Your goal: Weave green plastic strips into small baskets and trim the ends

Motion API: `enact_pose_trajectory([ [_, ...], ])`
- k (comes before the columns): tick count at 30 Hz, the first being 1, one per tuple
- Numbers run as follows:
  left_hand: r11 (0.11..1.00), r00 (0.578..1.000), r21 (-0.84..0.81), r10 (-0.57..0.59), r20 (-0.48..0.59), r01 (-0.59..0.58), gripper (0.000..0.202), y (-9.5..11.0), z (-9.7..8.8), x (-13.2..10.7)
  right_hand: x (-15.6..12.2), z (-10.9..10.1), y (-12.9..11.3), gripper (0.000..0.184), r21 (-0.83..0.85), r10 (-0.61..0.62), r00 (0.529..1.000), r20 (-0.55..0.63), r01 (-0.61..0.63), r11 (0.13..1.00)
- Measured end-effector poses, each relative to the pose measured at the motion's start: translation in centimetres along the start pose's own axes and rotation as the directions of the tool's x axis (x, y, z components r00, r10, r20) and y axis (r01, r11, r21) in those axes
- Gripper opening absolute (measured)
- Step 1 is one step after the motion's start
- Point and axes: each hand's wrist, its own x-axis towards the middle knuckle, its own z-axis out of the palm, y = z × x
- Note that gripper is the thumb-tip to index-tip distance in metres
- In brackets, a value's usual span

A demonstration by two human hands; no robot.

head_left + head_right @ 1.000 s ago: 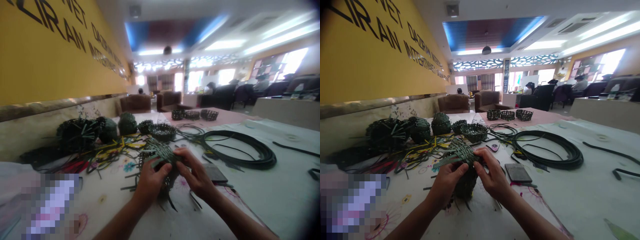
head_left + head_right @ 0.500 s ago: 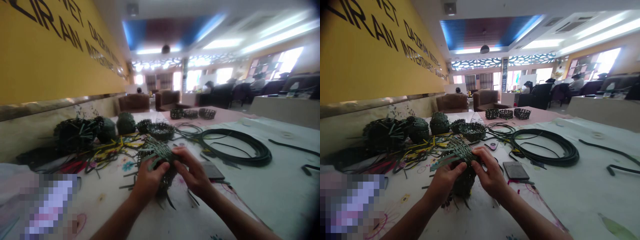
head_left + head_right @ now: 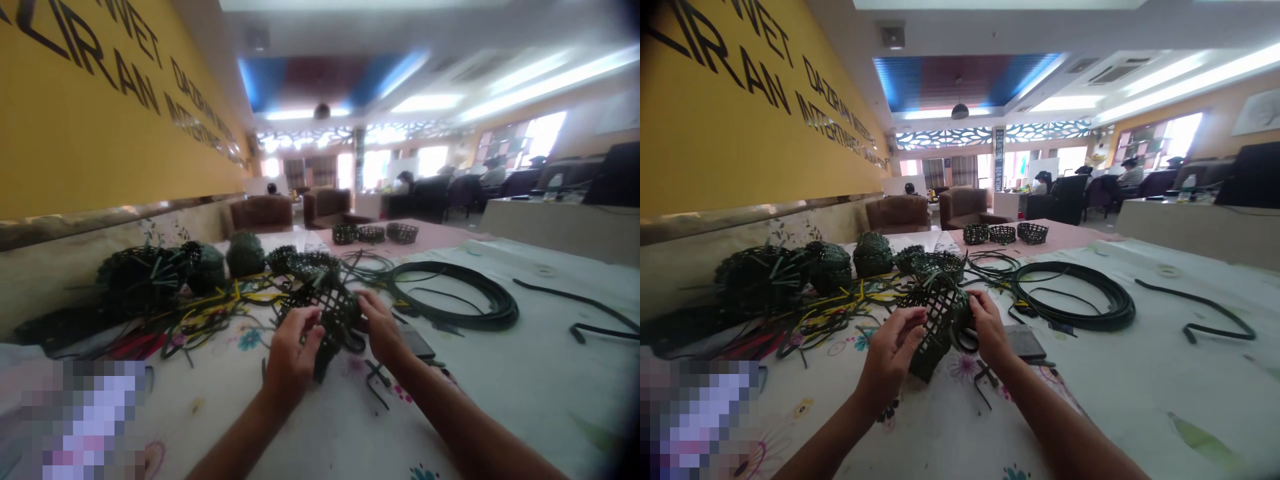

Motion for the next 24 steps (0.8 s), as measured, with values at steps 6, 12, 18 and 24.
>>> enact_pose_trajectory([
  [6, 0.881, 0.988, 0.451, 0.105, 0.114, -0.145, 0.045, -2.1, 1.3, -0.4, 0.0, 0.6, 3.2, 0.034, -0.014, 0.126, 0.988, 0.090, -0.126, 0.992],
  [12, 0.835, 0.918, 0.528, -0.074, 0.390, -0.157, 0.036, -3.5, -0.1, 0.8, 0.3, 0.7, 3.7, 0.026, -0.203, 0.143, 0.970, 0.198, -0.102, 0.974],
  [18, 0.912, 0.862, 0.404, -0.147, 0.486, -0.072, 0.036, -4.5, -2.5, 2.0, 0.9, -0.2, 2.4, 0.006, -0.479, -0.052, 0.965, 0.258, 0.175, 0.860],
  [24, 0.944, 0.844, 0.331, -0.168, 0.509, -0.011, 0.036, -5.7, -2.8, 2.0, 0.7, -0.2, 1.8, 0.023, -0.543, -0.185, 0.907, 0.378, 0.379, 0.749],
])
